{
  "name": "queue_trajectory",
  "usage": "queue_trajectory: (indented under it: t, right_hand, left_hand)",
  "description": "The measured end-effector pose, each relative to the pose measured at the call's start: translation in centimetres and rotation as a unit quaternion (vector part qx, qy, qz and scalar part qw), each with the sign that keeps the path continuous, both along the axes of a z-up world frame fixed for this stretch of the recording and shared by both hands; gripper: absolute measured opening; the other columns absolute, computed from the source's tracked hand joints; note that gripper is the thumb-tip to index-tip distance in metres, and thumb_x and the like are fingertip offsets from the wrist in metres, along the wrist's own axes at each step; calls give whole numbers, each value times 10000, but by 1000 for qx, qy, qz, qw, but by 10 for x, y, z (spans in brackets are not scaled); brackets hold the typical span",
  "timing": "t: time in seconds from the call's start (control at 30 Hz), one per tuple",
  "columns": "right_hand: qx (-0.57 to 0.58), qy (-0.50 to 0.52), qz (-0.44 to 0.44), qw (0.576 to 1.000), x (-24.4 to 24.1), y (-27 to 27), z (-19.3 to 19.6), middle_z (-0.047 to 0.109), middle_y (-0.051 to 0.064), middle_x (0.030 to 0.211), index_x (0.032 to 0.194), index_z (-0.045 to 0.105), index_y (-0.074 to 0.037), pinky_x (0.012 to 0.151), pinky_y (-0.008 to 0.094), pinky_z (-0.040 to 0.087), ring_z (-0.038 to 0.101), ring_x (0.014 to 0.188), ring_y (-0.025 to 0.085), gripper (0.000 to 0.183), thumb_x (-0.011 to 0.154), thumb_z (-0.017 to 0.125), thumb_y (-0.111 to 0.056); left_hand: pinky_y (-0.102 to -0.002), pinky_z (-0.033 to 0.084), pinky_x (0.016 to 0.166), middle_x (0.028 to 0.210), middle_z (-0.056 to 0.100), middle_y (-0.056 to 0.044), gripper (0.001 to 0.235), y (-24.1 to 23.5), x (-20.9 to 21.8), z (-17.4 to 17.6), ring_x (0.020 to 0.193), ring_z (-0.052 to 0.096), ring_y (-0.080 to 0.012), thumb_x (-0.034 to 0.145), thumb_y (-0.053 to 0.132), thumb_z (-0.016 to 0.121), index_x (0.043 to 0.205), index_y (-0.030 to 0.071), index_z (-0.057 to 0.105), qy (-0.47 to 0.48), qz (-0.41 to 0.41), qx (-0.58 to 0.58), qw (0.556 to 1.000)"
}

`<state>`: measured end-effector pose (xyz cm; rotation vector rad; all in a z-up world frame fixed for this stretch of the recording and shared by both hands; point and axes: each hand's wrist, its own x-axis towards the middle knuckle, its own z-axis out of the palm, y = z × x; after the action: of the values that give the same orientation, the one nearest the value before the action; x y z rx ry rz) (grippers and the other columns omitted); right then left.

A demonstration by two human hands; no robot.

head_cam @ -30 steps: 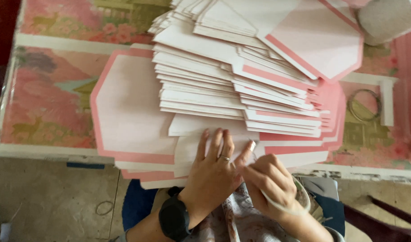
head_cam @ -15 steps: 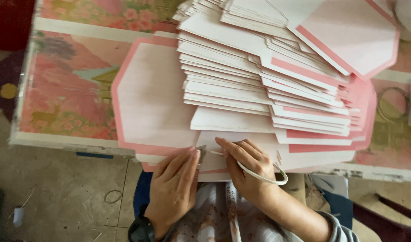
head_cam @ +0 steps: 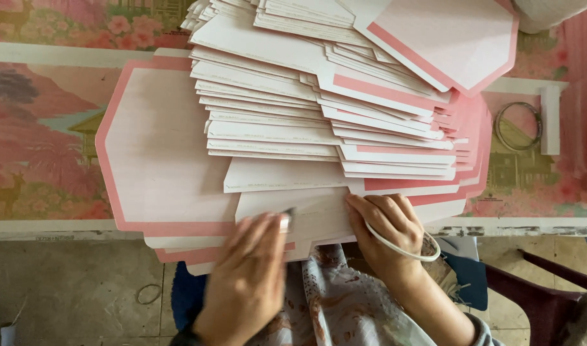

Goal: The person sits on the floor and applies adhesive tape to the edges of a stack of white paper sheets with pink borders. They use a small metal tool to press the tape down firmly and smooth the edges of the paper.

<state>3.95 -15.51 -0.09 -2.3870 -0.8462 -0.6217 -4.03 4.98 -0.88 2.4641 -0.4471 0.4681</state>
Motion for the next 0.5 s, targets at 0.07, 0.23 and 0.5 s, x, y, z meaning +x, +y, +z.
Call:
queue_trajectory:
  t: [0.07,0.23,0.5]
  right_hand:
    - [-5,-12,9,1000,1,-2,-3,626,89,829,945,669,7,639,339,448,533,647,217,92,860,681,39]
    - [-33,21,91,995,8,-20,20,688,105,913,1029,677,-4,701,339,506,611,708,211,147,912,593,-31]
    - [-43,39,148,987,25,-38,10,623,127,1005,1097,676,-6,793,336,517,574,887,259,296,895,526,150]
  left_hand:
    - [-448,415,1083,1268,571,-203,521,-23,15,4,1175,575,-326,884,38,603,1342,-55,373,6,-42,1,999]
    - [-433,416,1122,1141,699,-194,536,-44,34,22,1142,645,-315,1008,58,446,1471,-28,191,-65,-129,33,989]
    - [-399,545,793,1352,583,-172,633,-38,10,7,1299,527,-315,928,165,650,1461,128,311,-7,-96,33,995]
